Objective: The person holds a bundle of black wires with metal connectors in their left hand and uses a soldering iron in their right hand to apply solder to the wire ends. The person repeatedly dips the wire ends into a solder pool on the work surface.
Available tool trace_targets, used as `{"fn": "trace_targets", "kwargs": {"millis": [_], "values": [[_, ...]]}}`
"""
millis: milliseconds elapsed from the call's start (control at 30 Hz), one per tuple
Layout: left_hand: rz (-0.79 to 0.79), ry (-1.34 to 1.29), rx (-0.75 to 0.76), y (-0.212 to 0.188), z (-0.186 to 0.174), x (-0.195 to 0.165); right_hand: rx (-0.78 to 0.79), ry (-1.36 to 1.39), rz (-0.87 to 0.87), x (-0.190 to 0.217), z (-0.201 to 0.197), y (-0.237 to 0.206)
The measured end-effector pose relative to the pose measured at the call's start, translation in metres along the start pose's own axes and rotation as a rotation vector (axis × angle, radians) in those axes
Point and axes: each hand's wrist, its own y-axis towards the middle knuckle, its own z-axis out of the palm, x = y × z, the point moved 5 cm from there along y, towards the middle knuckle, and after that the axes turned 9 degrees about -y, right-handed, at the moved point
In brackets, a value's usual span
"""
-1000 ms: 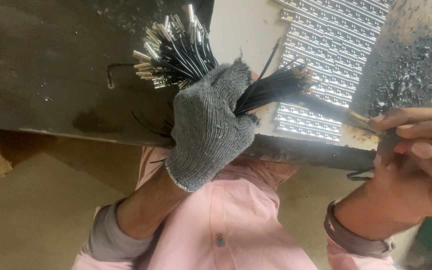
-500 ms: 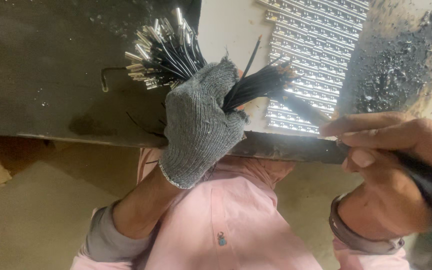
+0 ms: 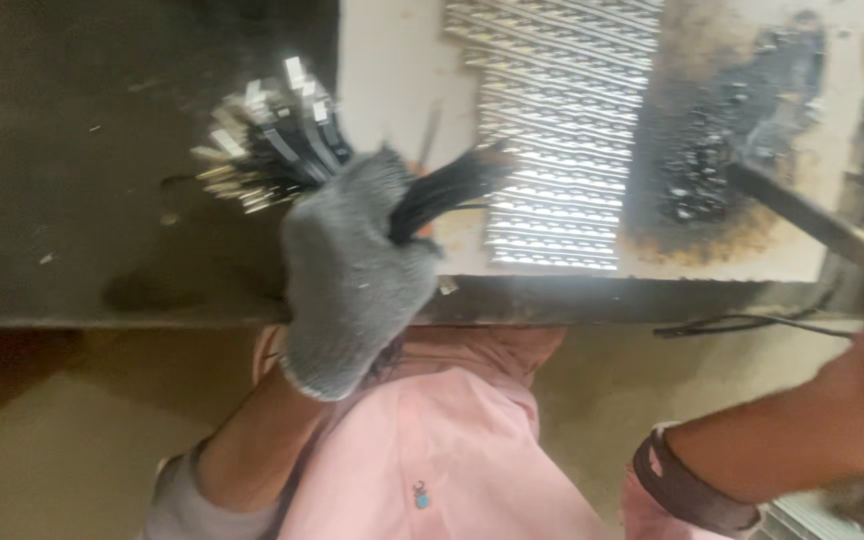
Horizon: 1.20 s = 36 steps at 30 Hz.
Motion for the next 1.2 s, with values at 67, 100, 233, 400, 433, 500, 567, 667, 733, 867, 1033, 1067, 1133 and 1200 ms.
{"fn": "trace_targets", "kwargs": {"millis": [67,100,233,400,433,500,567,667,733,867,1033,1067,1133,1200], "values": [[-0.041,-0.043,0.02,-0.003,-0.001,0.005,-0.009,-0.009,0.007,0.0,-0.008,0.005],[-0.062,-0.059,0.028,-0.004,-0.004,0.009,-0.006,-0.009,0.011,0.0,-0.008,0.007],[0.304,0.459,-0.144,-0.003,-0.039,0.002,-0.014,0.005,0.054,-0.001,-0.008,0.014],[-0.136,0.177,-0.149,0.016,-0.081,0.043,0.044,0.035,0.058,-0.004,-0.002,0.022],[-0.147,0.105,-0.128,0.015,-0.083,0.045,0.056,0.029,0.058,-0.005,0.0,0.023],[-0.134,0.005,-0.087,0.009,-0.079,0.046,0.086,0.027,0.062,-0.008,0.003,0.025],[-0.056,0.008,-0.046,0.001,-0.068,0.042,0.09,0.024,0.069,-0.011,0.004,0.025],[-0.076,-0.033,-0.048,-0.01,-0.047,0.037,0.076,-0.001,0.075,-0.014,0.005,0.025],[-0.109,-0.052,-0.063,-0.015,-0.038,0.027,0.045,-0.028,0.078,-0.016,0.004,0.023],[-0.076,-0.078,-0.002,-0.021,-0.021,-0.006,-0.128,-0.194,0.02,-0.016,-0.003,0.004],[-0.059,-0.308,0.175,-0.02,-0.001,-0.028,-0.047,-0.593,-0.291,-0.002,0.014,-0.038],[-0.014,-0.202,0.192,-0.019,0.002,-0.029,-0.034,-0.514,-0.306,-0.001,0.018,-0.045],[0.03,-0.114,0.19,-0.019,0.004,-0.029,0.002,-0.366,-0.329,0.004,0.028,-0.056],[0.024,-0.162,0.154,-0.02,0.005,-0.027,0.047,-0.305,-0.365,0.014,0.039,-0.063]]}}
